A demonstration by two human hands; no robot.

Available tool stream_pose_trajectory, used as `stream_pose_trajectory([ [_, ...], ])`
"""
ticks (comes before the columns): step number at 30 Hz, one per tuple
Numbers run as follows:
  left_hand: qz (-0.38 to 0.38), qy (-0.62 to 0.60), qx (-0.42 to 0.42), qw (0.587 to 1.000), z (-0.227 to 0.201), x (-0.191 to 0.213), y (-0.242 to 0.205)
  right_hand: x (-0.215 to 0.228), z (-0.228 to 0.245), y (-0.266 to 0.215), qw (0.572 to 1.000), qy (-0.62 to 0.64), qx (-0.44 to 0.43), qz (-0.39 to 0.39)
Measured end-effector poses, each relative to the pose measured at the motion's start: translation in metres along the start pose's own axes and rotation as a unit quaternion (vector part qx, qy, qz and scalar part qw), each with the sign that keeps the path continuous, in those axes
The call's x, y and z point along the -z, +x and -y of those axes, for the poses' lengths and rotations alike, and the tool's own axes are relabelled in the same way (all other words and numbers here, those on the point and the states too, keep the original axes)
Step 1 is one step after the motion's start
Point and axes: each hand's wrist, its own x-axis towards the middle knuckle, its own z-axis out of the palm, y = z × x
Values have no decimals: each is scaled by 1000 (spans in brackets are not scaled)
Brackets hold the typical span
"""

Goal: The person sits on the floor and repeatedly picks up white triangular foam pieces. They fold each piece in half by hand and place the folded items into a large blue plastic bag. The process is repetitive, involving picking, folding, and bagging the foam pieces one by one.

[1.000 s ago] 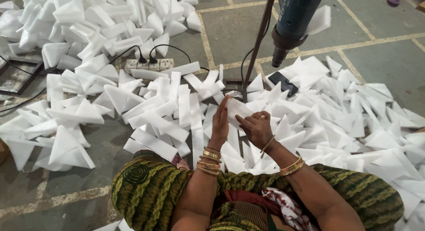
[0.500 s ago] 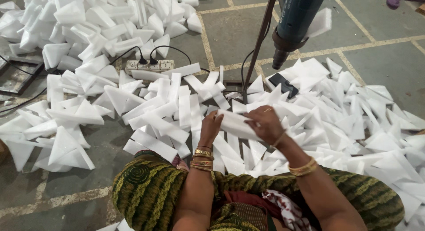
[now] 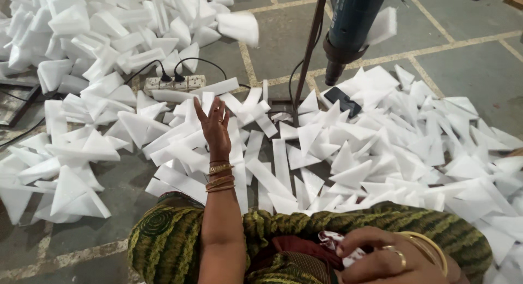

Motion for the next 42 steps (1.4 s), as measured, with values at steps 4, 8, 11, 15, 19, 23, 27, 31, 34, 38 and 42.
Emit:
stream_pose_trajectory([
  [4, 23, 140, -18, 990, 8, -8, -20, 11, -15, 27, 992, 54, 55, 105],
  [8, -82, 60, 206, 973, 92, 22, -36, 13, -5, 37, 990, 104, 58, 72],
  [11, -63, 252, 237, 936, 148, 50, -56, 14, -7, 42, 990, 67, 93, 81],
  [15, 3, 463, 88, 882, 176, 86, -98, 7, -3, 45, 994, -43, 72, 71],
  [19, -51, 522, 289, 801, 181, 99, -118, 3, -12, 30, 984, -161, 1, -71],
  [23, -51, 539, 308, 782, 182, 98, -124, 35, -105, 10, 966, -228, -71, -95],
  [27, -81, 497, 333, 797, 192, 85, -126, 61, -225, -23, 900, -173, -396, 62],
  [31, -34, 513, 358, 779, 201, 78, -129, 46, -356, -107, 824, -180, -533, 68],
  [34, -70, 469, 361, 803, 209, 67, -136, 23, -417, -174, 796, -234, -553, -68],
  [38, -93, 461, 403, 785, 215, 58, -138, 2, -445, -226, 700, -270, -637, -177],
  [42, -106, 469, 415, 772, 226, 56, -140, -11, -451, -250, 651, -280, -688, -154],
])
